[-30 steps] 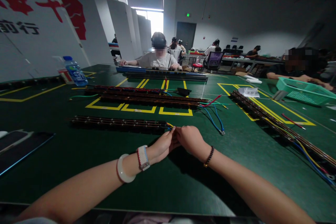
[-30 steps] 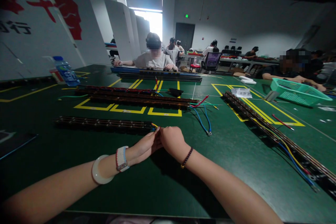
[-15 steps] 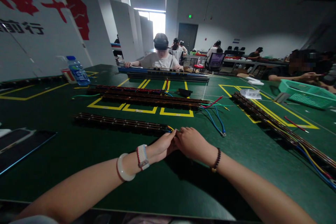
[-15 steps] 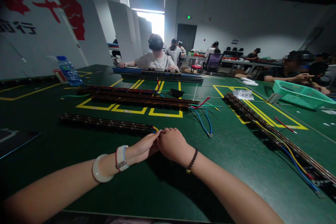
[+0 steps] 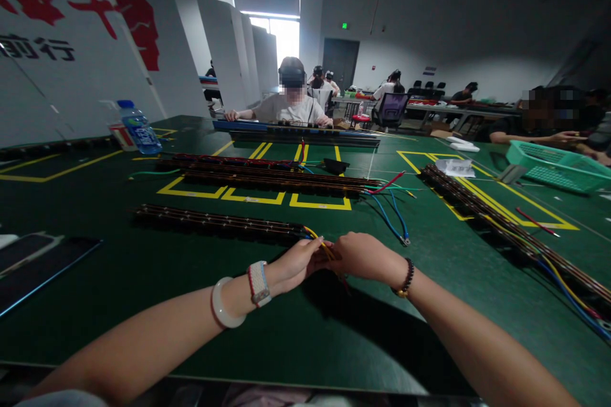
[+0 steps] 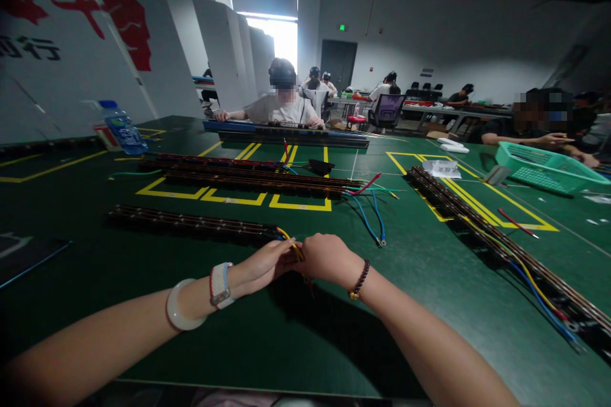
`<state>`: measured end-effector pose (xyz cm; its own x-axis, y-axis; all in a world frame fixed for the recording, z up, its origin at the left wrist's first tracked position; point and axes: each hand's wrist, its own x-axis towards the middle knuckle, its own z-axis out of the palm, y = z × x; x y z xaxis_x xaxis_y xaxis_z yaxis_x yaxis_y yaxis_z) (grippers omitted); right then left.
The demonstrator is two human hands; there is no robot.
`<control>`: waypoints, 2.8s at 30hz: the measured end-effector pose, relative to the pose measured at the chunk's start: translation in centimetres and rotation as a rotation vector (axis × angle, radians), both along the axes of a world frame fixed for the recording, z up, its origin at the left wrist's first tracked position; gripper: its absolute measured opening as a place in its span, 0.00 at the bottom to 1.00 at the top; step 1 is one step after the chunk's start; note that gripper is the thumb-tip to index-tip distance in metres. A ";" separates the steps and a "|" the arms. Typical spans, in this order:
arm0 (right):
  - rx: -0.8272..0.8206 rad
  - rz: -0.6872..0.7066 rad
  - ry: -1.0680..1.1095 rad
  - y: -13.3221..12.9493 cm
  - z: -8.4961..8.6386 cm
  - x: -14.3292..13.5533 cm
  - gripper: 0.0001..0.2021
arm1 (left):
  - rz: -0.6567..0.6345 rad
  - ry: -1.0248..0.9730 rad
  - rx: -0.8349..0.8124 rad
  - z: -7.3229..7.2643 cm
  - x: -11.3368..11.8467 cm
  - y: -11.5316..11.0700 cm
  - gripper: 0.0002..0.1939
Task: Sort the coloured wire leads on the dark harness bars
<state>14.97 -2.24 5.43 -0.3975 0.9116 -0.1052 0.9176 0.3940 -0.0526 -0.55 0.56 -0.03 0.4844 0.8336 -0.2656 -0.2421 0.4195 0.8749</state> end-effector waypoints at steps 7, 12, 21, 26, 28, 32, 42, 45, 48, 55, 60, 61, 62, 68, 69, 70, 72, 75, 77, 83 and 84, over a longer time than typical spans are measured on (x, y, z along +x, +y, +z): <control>-0.041 0.005 0.014 0.2 0.9 0.6 0.19 | -0.011 -0.027 0.029 -0.3 0.1 0.2 0.13; -0.178 0.095 0.192 2.0 0.5 1.9 0.23 | 0.011 -0.042 0.022 0.2 0.2 -0.1 0.10; -0.028 -0.121 0.327 6.3 -0.9 5.0 0.24 | 0.023 -0.006 -0.018 0.9 0.2 -0.3 0.13; 0.217 -0.257 0.168 7.4 -3.3 3.6 0.20 | 0.030 -0.029 -0.079 1.2 -0.1 -0.5 0.12; 0.227 -0.261 0.136 7.6 -4.1 2.9 0.22 | 0.018 -0.026 -0.082 1.2 -0.2 -0.4 0.13; 0.217 -0.249 0.076 7.5 -4.4 2.6 0.25 | 0.012 -0.036 -0.098 1.0 -0.3 -0.2 0.13; 0.037 0.463 0.345 3.8 0.0 3.2 0.15 | 0.040 -0.061 -0.094 0.9 -0.1 0.1 0.11; -0.048 0.620 0.378 3.4 0.3 2.6 0.11 | 0.077 -0.088 -0.110 0.7 0.0 0.1 0.09; -0.066 0.596 0.411 3.8 0.3 2.6 0.11 | 0.037 -0.077 -0.086 0.8 0.0 0.0 0.12; 0.049 0.418 0.665 4.9 0.2 3.3 0.15 | -0.082 -0.102 -0.026 0.9 -0.4 -0.2 0.20; 0.207 0.278 0.748 5.9 0.7 1.4 0.20 | -0.010 -0.161 -0.033 0.2 -0.5 0.0 0.19; 0.237 0.259 0.766 6.2 0.9 0.8 0.20 | -0.001 -0.154 -0.027 0.2 -0.4 0.0 0.16; 0.260 0.253 0.777 6.5 1.1 0.1 0.20 | 0.006 -0.139 -0.017 0.1 -0.4 -0.1 0.14; 0.262 0.336 0.596 7.8 2.2 -5.3 0.20 | 0.000 -0.056 -0.015 0.1 -0.3 -0.2 0.12; 0.279 0.337 0.534 7.9 2.3 -6.3 0.19 | -0.012 -0.067 -0.013 0.0 -0.4 -0.2 0.11; 0.297 0.331 0.467 8.0 2.3 -7.4 0.18 | -0.024 -0.082 -0.005 0.0 -0.5 -0.1 0.11; 0.319 0.297 0.339 8.3 2.3 -9.2 0.17 | -0.036 -0.106 0.010 -0.1 -0.6 -0.2 0.12; 0.291 0.235 0.235 8.7 2.3 -10.7 0.16 | -0.021 -0.095 0.009 -0.1 -0.8 -0.2 0.12; 0.236 0.278 0.276 8.8 2.5 -10.5 0.15 | -0.023 -0.098 0.002 -0.2 -0.8 -0.2 0.10; 0.099 0.321 0.737 8.6 3.0 -4.9 0.27 | -0.049 -0.093 -0.005 -0.2 -0.4 0.2 0.10; 0.107 0.272 0.779 8.6 2.5 -3.6 0.26 | -0.039 -0.083 0.001 -0.2 -0.4 0.2 0.09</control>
